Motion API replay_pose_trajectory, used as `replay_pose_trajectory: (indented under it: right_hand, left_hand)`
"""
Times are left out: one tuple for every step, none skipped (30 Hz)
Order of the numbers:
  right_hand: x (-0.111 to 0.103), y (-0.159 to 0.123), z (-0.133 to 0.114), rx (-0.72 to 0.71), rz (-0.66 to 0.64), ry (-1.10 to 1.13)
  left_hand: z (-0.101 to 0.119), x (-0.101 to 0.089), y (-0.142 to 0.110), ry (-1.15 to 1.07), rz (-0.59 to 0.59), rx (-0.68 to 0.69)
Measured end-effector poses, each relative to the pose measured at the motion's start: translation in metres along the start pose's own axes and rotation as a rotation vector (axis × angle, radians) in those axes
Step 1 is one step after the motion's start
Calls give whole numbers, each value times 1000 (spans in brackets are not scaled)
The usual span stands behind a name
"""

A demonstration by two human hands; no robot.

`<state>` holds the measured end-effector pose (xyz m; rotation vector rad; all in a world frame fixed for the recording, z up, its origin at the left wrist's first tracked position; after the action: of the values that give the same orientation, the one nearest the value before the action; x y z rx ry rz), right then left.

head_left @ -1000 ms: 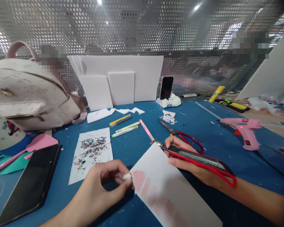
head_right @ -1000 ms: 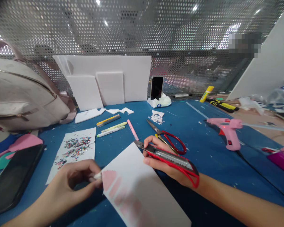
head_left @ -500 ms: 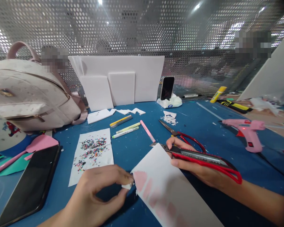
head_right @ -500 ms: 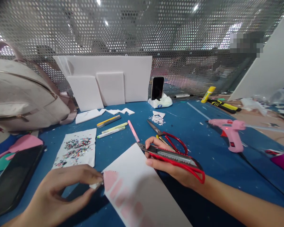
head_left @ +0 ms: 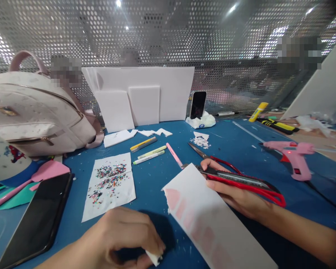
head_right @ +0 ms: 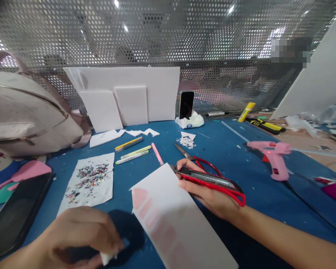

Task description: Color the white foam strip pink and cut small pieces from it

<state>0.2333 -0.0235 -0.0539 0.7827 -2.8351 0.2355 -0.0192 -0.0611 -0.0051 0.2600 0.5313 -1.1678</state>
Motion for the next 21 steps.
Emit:
replay_pose_trajectory:
  right_hand:
    - [0, 0, -1, -7, 5, 9]
    - [0, 0, -1, -15, 12, 5]
    - [0, 0, -2, -23, 20, -7]
    - [0, 0, -2, -33, 26, -22]
    - [0, 0, -3, -44, 36, -41]
    - [-1, 0, -3, -54, 50, -66]
    - [-1, 0, -4, -65, 68, -99]
    - [-1, 0, -5, -74, 92, -138]
    - [-1, -1, -6, -80, 119, -182]
    - [-2, -1, -7, -84, 146, -231]
    - [-1, -2, -8, -97, 171, -287]
    - [-1, -2, -10, -116, 193, -349]
    - [0, -3, -13, -140, 211, -413]
    - [1, -3, -15, -160, 221, -473]
    - [3, -3, -17, -173, 224, -523]
    - [5, -4, -17, -172, 220, -557]
    - [6, -4, -17, -164, 212, -573]
    - [8, -5, -17, -156, 201, -575]
    - [10, -5, -17, -153, 191, -572]
    - [12, -6, -17, -156, 182, -570]
    - [13, -6, -18, -161, 174, -570]
  left_hand:
    - [-3, 1, 1, -15, -52, -48]
    - [-9, 1, 1, -25, -71, -113]
    - [-14, -1, 1, -23, -49, -166]
    - [-21, -3, 2, -33, -14, -212]
    - [-27, -5, 2, -35, 31, -251]
    - [-32, -6, 3, -48, 67, -282]
    - [-37, -7, 3, -63, 98, -304]
    - [-41, -9, 3, -75, 134, -323]
    - [-44, -10, 3, -93, 167, -335]
    - [-45, -11, 3, -111, 201, -340]
    - [-46, -11, 4, -142, 230, -340]
    - [-46, -11, 4, -192, 247, -329]
    - [-46, -10, 5, -259, 258, -311]
    - [-46, -8, 7, -342, 261, -288]
    - [-45, -6, 9, -429, 261, -266]
    - [-45, -4, 11, -512, 260, -249]
    - [-45, -3, 12, -584, 262, -237]
    - [-44, -1, 14, -640, 269, -236]
    - [-44, 0, 14, -682, 277, -242]
    - [-43, 0, 15, -714, 288, -252]
    - [-43, 1, 15, -737, 301, -267]
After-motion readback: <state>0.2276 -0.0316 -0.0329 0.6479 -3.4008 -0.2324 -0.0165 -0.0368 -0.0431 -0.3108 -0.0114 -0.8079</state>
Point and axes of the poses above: each hand's wrist, its own y-axis towards the middle knuckle, its own x-axis out of the palm, z = x × y, the point moved 5 cm from there along y, towards the middle knuckle, and after that the axes turned 11 degrees about -z, right-handed, at the moved point
